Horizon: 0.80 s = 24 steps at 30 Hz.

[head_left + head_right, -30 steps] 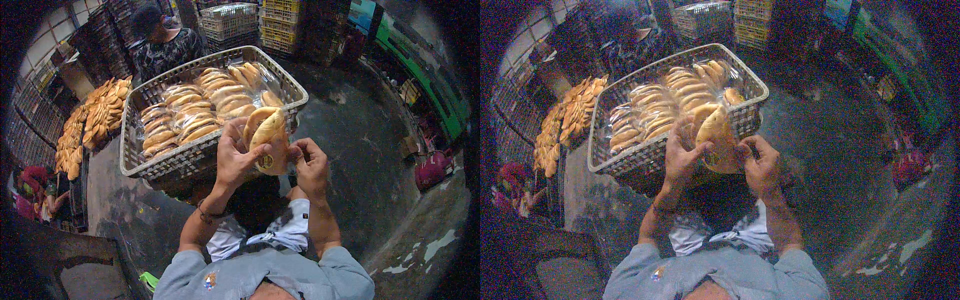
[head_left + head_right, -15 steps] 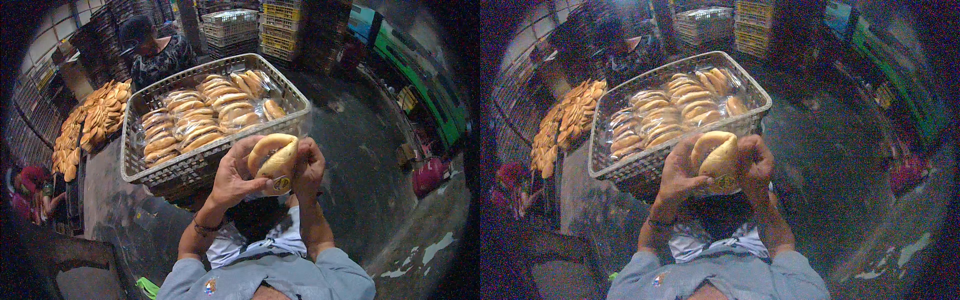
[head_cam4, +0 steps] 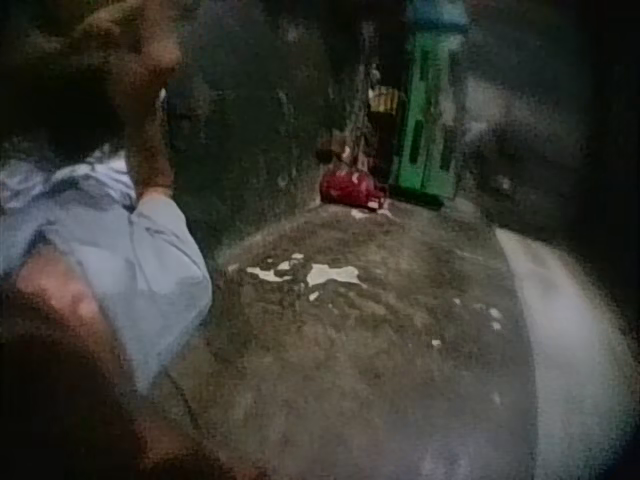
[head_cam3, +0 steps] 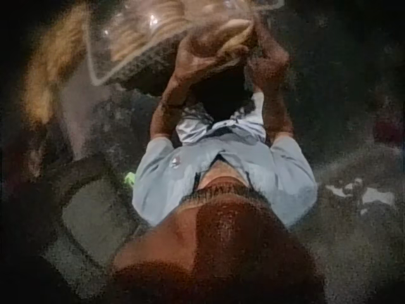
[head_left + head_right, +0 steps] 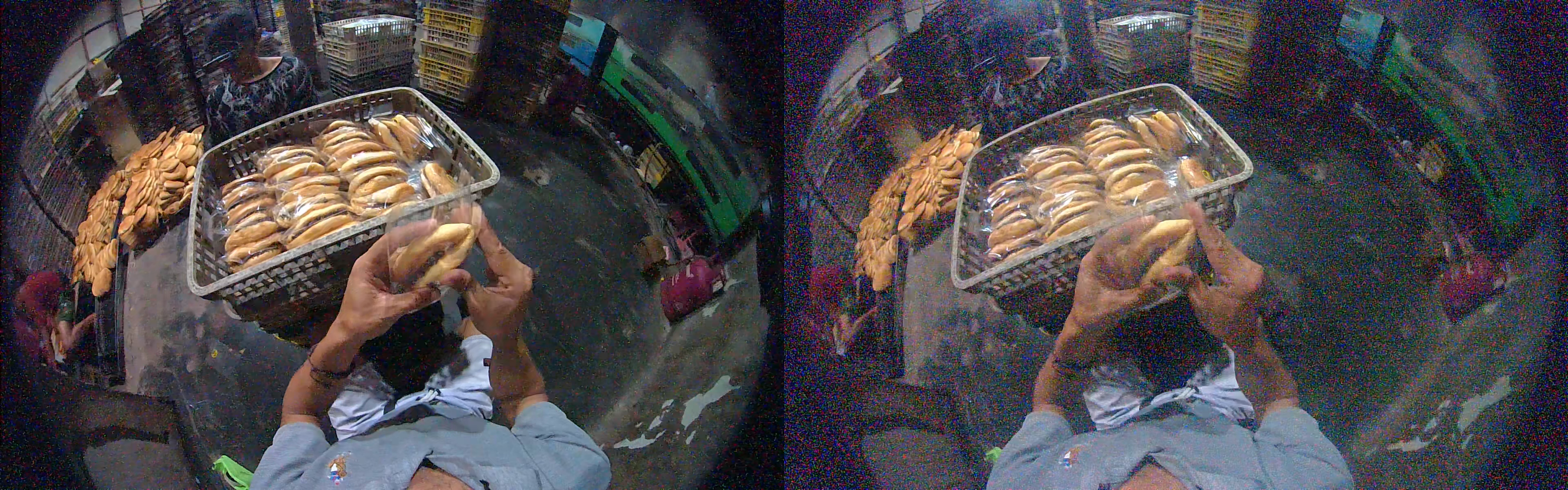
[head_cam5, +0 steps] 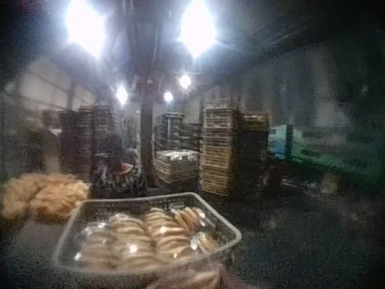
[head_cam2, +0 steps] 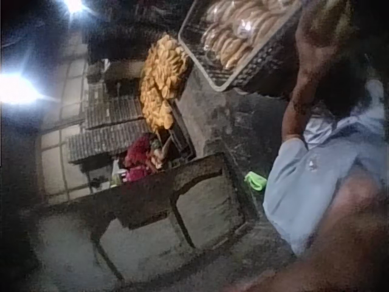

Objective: The person picks up individual buns from a large crate, places them into clear plastic bags, and seals the bags using a handheld heat sealer. The sealed buns are then placed back into the crate.

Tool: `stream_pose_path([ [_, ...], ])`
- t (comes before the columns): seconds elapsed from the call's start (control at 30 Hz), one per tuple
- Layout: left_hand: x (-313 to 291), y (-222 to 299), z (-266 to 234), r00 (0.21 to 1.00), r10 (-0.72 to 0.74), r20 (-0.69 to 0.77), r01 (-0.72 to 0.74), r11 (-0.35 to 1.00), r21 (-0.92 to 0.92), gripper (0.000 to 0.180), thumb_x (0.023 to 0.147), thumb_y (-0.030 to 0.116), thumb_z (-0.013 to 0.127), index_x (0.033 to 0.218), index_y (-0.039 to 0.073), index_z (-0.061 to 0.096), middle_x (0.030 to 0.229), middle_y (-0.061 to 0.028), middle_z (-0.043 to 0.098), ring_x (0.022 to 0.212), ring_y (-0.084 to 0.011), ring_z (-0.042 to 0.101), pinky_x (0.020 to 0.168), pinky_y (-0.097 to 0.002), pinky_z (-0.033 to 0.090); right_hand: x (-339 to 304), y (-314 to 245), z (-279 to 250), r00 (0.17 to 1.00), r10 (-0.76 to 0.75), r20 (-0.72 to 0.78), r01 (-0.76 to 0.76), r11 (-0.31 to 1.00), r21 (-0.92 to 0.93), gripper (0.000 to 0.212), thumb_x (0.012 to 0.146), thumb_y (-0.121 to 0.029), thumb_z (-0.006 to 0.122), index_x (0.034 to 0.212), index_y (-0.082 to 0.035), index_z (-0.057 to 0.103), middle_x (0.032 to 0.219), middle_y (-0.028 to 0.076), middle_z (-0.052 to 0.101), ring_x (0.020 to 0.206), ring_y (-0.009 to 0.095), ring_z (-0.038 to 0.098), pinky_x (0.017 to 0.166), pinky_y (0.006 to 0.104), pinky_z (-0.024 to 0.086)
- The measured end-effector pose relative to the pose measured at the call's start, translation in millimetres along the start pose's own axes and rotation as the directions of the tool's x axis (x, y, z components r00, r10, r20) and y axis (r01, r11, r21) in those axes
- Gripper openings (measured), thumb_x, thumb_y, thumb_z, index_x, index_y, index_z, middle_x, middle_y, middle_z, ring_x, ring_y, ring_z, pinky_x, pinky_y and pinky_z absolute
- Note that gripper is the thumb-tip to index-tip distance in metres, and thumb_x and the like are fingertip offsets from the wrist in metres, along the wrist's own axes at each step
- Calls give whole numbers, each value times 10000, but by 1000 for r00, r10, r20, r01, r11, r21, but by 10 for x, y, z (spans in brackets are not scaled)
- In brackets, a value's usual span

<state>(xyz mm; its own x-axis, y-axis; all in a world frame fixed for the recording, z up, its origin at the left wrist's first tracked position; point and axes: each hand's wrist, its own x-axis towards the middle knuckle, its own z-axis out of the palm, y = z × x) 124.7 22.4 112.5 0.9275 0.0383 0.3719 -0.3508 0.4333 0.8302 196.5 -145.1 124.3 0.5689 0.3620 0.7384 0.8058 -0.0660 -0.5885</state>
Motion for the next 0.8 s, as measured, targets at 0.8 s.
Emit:
stream_pose_path([
  [0.8,-139,65,-141,975,-207,-81,219,958,184,206,927,178,710,885,-23,706,855,-61,699,772,-99,628,677,-244,506,121,-51,-364,895,-131,426,20,966,257,275,703,-75,769,975,-108,785,1139,133,691,999,266,683,855,353,543],
])
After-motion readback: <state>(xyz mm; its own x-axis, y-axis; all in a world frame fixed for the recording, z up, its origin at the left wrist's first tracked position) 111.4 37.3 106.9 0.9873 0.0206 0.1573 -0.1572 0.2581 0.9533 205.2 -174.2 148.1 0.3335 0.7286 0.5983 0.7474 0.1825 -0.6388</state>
